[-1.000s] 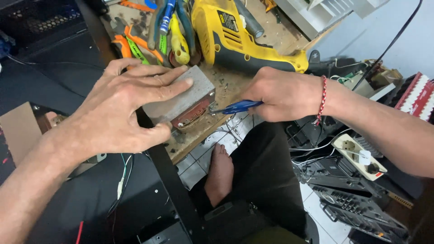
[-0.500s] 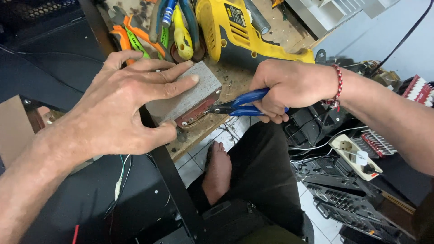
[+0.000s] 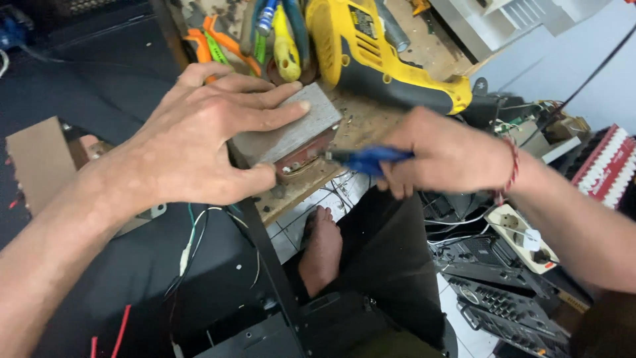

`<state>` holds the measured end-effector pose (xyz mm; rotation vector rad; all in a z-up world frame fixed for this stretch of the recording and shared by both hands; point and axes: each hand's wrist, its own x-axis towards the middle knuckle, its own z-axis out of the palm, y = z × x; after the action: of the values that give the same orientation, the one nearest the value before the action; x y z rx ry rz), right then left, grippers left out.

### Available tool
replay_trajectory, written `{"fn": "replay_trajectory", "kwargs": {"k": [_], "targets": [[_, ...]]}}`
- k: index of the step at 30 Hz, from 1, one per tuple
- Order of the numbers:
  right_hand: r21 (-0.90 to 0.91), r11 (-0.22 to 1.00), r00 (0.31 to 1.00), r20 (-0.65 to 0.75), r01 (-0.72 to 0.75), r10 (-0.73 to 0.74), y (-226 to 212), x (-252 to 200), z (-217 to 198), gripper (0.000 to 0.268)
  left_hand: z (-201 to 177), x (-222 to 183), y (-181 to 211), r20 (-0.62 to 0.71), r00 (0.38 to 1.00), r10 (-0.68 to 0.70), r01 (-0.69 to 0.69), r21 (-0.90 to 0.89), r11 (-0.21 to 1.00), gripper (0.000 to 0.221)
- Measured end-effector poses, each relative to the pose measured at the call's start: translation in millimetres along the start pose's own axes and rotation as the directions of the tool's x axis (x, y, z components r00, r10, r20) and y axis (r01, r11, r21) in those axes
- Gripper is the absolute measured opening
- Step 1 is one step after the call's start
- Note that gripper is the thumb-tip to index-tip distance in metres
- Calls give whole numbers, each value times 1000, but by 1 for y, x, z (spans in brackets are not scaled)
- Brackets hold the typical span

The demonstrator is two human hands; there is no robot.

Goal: Disassembling a transformer by cutting wires with pliers and using a hammer to separate components.

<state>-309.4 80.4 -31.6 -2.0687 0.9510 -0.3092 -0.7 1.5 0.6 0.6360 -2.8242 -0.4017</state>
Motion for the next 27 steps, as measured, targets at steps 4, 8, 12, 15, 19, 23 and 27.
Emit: {"fn": "replay_trajectory", "kwargs": {"k": [4, 8, 12, 15, 19, 23, 27], "targets": [[-85, 963, 958, 112, -256, 264, -30, 9, 12, 22, 5, -2, -5, -74, 995, 65, -65, -2, 998, 71], [123, 950, 954, 120, -288, 273, -20, 8, 16, 26, 6, -3, -6, -65, 995, 76, -76, 8, 997, 72], [219, 970, 988, 129, -106, 79, -30, -7, 17, 21, 7, -2, -10, -44, 996, 72, -72, 18, 997, 74], [384, 892, 967, 1, 236, -256, -7, -27, 36, 10, 7, -3, -8, -65, 995, 76, -75, 8, 997, 71], [477, 859, 983, -102, 185, -155, -19, -39, 56, 17, 6, -2, -8, -42, 998, 45, -45, -5, 999, 72], [386, 922, 948, -293, -1, 124, -42, -35, 64, 43, 7, -2, -8, -46, 996, 71, -70, 21, 997, 72], [647, 746, 915, -190, -156, 356, -57, -18, 63, 50, 7, -2, -8, -57, 995, 79, -77, 35, 996, 71]]}}
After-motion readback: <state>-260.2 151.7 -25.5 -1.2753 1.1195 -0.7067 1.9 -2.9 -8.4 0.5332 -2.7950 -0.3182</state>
